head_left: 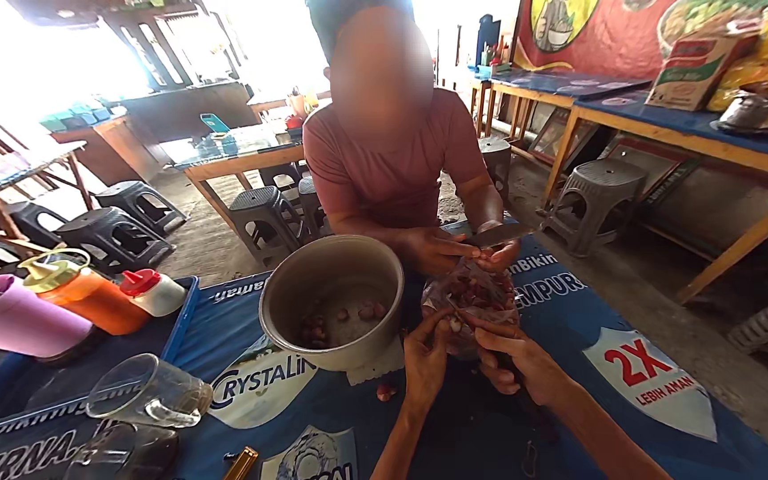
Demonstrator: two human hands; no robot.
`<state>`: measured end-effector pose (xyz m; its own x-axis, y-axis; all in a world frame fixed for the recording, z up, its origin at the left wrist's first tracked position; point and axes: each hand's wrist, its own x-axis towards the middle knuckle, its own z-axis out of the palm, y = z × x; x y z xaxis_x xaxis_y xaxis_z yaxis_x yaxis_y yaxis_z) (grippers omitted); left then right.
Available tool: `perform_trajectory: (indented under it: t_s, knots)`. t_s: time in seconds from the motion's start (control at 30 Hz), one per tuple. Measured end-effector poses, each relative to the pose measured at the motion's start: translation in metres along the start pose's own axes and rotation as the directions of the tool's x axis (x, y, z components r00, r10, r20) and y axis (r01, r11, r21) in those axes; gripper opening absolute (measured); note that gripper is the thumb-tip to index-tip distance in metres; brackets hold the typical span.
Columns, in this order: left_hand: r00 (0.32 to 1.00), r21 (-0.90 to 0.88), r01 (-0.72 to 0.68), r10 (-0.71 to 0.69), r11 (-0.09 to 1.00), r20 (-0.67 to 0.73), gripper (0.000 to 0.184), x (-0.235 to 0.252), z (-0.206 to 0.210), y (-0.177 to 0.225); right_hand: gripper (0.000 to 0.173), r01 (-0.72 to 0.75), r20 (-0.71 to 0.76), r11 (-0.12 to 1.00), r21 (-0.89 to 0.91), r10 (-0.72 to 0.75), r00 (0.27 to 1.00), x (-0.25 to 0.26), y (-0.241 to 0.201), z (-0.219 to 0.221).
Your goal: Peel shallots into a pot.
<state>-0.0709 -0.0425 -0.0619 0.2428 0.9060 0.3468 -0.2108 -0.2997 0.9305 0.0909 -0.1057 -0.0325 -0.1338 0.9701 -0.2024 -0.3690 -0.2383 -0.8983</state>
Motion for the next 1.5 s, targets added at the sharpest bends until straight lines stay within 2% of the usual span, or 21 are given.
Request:
perform_trajectory:
  t_s: [0.17, 0.33, 0.6, 0.7, 0.87, 1.03, 1.2, 1.37, 1.5]
  knots:
    - [0.995, -0.092, 0.097, -0.097, 0.991, 0.009, 0.031, -0.001, 0.004, 0.004, 0.046, 0.025, -0.008, 0.999, 0.046, -0.024, 1.0, 0.002, 0.002, 0.001]
    - [0.998, -0.11, 0.069, -0.07, 0.992, -0.006, 0.029, -0.001, 0.006, 0.003, 0.046, 0.042, -0.033, 0.998, 0.054, -0.04, 0.999, 0.002, 0.002, 0.004]
    - [0.99, -0.192, 0.137, -0.132, 0.972, 0.037, 0.025, 0.003, -0.001, 0.007, 0.046, 0.056, -0.16, 0.998, 0.029, -0.051, 0.986, 0.005, -0.002, -0.002]
    - [0.986, -0.161, 0.166, -0.161, 0.973, 0.046, 0.029, 0.005, -0.003, 0.009, 0.047, 0.108, -0.141, 0.993, -0.038, -0.112, 0.984, 0.003, -0.004, -0.002]
    - [0.984, -0.065, 0.177, -0.175, 0.982, 0.03, 0.029, 0.005, 0.0, 0.015, 0.051, 0.239, -0.001, 0.945, -0.222, -0.246, 0.969, 0.003, 0.001, -0.003]
    - [0.982, -0.007, 0.183, -0.183, 0.983, 0.037, 0.026, 0.004, -0.001, 0.018, 0.053, 0.248, 0.052, 0.886, -0.392, -0.248, 0.967, 0.005, 0.004, -0.006]
    - [0.977, 0.024, 0.213, -0.213, 0.977, 0.028, 0.023, 0.005, -0.002, 0.022, 0.05, 0.259, 0.092, 0.879, -0.399, -0.243, 0.966, 0.005, 0.004, -0.01]
    - [0.977, 0.03, 0.214, -0.214, 0.976, 0.019, 0.021, 0.004, -0.002, 0.021, 0.044, 0.275, 0.037, 0.854, -0.441, -0.289, 0.957, 0.006, 0.007, -0.008]
    - [0.984, 0.02, 0.172, -0.173, 0.985, 0.052, 0.024, 0.004, -0.004, 0.017, 0.043, 0.182, -0.033, 0.938, -0.297, -0.2, 0.979, 0.002, 0.003, -0.005]
